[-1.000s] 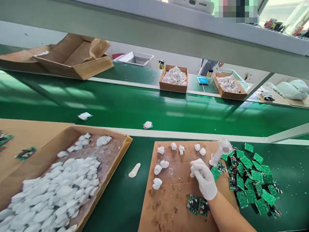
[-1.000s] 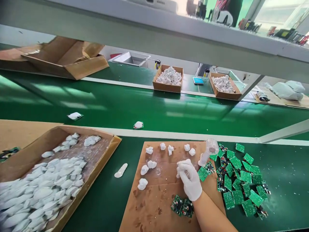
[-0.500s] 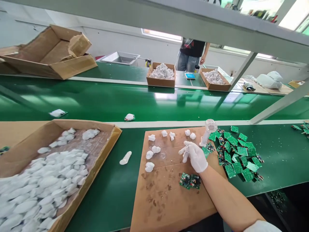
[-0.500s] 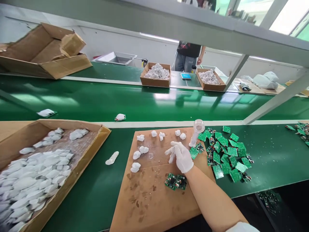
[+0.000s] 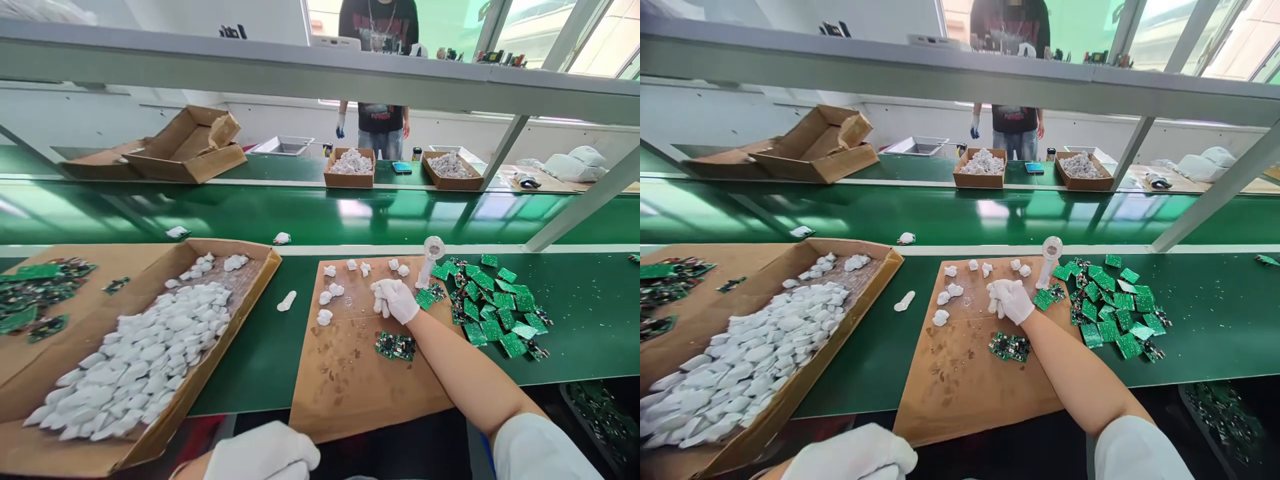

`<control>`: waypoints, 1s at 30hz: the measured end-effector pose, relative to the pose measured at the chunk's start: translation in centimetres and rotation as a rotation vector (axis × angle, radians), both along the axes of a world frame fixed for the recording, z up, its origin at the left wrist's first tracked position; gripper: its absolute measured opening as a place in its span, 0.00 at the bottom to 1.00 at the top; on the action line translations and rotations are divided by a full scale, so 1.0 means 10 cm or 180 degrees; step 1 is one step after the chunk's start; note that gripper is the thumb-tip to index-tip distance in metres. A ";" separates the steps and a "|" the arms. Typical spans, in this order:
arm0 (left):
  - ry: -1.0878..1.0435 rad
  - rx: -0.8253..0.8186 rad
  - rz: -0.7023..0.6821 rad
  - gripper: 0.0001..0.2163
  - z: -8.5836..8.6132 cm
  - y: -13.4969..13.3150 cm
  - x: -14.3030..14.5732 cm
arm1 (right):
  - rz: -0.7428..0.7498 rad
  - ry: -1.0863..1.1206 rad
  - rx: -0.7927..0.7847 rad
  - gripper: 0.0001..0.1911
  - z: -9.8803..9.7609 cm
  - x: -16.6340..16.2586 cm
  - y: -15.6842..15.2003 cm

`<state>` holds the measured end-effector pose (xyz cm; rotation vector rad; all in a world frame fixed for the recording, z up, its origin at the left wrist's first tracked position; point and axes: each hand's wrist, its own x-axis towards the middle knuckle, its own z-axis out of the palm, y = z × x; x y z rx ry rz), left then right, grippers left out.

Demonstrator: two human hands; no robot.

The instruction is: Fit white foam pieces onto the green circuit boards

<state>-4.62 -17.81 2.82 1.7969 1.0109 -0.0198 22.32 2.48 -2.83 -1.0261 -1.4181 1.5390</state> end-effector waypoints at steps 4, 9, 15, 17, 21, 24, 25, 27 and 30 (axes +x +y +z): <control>-0.0342 0.0684 0.0234 0.13 0.16 0.38 0.46 | -0.0089 -0.0107 -0.0054 0.30 -0.05 0.04 0.03; 0.0002 0.2246 0.0245 0.29 -0.27 1.09 1.20 | -0.0204 -0.0212 0.0023 0.31 -0.03 0.09 0.02; -0.0103 0.2560 -0.0108 0.15 -0.53 1.40 1.21 | -0.0264 -0.0259 0.0090 0.30 -0.01 0.09 0.00; -0.0150 0.2595 0.0009 0.16 -0.50 1.45 1.12 | -0.0323 -0.0258 0.0113 0.31 -0.05 0.06 0.00; -0.0439 0.2660 0.0407 0.17 -0.44 1.52 0.96 | -0.0529 -0.0314 0.0252 0.29 -0.10 -0.09 0.02; -0.0809 0.2765 0.0886 0.15 -0.41 1.53 0.82 | -0.0646 -0.0431 0.0359 0.25 -0.09 -0.22 0.03; -0.0920 0.2802 0.1051 0.15 -0.41 1.53 0.78 | -0.0652 -0.0467 0.0371 0.24 -0.08 -0.25 0.02; -0.1073 0.2840 0.1408 0.15 -0.42 1.55 0.71 | -0.0613 -0.0529 0.0359 0.22 -0.06 -0.27 0.02; -0.1222 0.2739 0.1931 0.20 -0.49 1.59 0.66 | -0.0492 -0.0503 0.0236 0.17 -0.04 -0.22 0.01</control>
